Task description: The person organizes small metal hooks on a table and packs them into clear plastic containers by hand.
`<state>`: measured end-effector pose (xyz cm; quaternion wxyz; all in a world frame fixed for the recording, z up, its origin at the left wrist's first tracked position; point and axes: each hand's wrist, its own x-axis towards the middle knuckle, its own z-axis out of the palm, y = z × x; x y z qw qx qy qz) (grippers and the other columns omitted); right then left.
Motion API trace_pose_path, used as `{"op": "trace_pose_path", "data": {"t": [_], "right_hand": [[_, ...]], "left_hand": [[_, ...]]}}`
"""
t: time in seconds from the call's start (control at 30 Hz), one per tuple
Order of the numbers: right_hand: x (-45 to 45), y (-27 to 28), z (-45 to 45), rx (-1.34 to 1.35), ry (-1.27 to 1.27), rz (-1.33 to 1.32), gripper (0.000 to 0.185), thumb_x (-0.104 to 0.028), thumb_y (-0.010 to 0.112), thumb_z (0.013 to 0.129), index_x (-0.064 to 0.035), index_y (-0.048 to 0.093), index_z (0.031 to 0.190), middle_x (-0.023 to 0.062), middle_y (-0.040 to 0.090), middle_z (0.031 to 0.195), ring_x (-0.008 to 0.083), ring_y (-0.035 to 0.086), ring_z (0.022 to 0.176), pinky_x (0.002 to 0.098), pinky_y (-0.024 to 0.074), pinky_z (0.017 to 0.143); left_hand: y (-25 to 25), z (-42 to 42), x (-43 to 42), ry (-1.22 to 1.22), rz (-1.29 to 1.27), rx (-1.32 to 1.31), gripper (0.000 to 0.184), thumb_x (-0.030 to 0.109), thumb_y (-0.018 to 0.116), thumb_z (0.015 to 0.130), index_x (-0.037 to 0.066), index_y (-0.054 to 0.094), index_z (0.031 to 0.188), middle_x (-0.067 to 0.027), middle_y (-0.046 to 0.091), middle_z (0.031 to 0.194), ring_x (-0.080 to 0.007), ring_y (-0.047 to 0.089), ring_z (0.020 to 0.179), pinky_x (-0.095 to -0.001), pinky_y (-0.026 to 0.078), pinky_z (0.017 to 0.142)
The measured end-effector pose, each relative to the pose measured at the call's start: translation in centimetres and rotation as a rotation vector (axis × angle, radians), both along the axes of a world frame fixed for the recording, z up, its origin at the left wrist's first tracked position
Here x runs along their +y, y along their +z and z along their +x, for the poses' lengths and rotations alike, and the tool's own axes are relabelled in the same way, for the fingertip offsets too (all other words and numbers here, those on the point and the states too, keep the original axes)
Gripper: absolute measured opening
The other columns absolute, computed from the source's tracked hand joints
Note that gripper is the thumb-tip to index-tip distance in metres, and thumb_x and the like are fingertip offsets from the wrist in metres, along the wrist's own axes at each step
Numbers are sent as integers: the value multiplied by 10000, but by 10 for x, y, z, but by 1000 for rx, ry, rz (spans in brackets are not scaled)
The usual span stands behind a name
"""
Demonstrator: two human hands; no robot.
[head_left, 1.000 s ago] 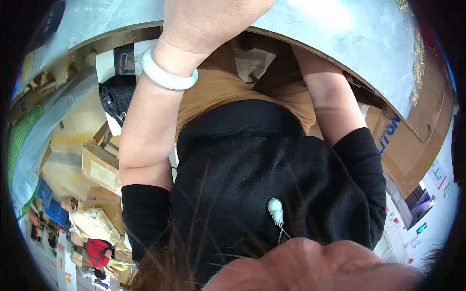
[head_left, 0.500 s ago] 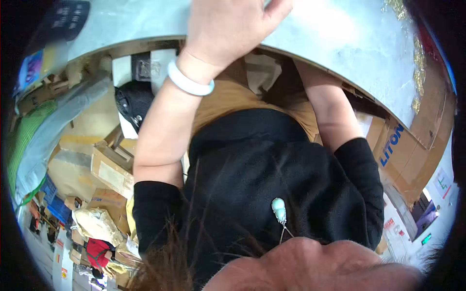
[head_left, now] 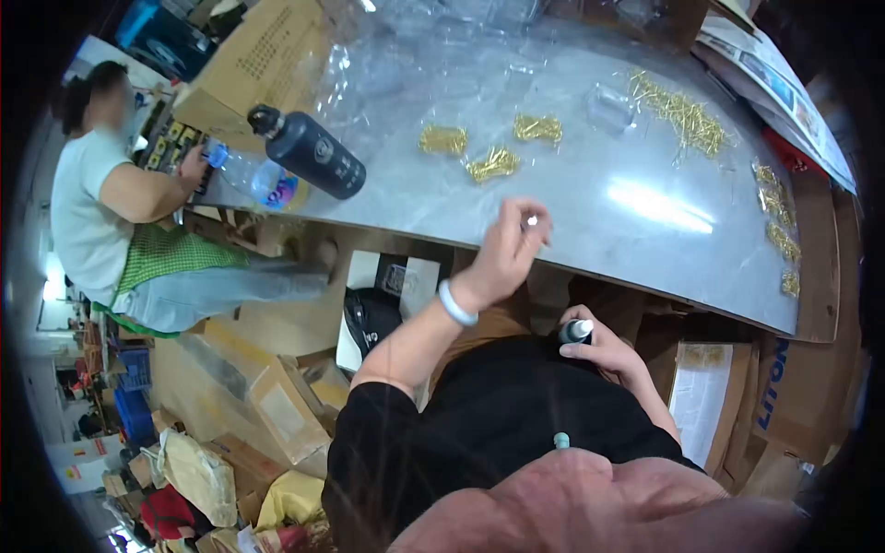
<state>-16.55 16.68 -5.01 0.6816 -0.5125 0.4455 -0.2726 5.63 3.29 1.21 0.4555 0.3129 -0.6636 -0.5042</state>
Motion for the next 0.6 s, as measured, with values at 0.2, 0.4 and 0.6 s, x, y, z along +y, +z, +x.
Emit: {"op": "trace_pose_path", "data": {"t": [0.2, 0.4, 0.6], "right_hand": [[-16, 61, 20, 132, -211, -137, 558, -262, 763, 837, -6, 506, 1261, 46, 583, 924, 117, 542, 835, 292, 474, 739], [-24, 54, 17, 237, -188, -299, 605, -368, 730, 851, -3, 503, 1277, 121, 677, 860, 209, 675, 783, 338, 522, 725], [-25, 64, 24, 334, -157, -379, 474, -389, 729, 854, -33, 537, 1101, 135, 692, 758, 275, 725, 729, 379, 547, 676]], "left_hand": [[5, -29, 42, -395, 137, 166, 194, 132, 463, 1058, 4, 462, 1203, -163, 629, 1209, -248, 578, 1224, -406, 421, 1088], [10, -30, 45, -374, 305, 293, 254, 255, 470, 1068, 32, 484, 1189, -141, 671, 1141, -210, 641, 1080, -348, 488, 973], [13, -35, 46, -321, 544, 656, 258, 282, 407, 1084, 58, 459, 1203, -157, 656, 1103, -256, 648, 1097, -399, 515, 971]]}}
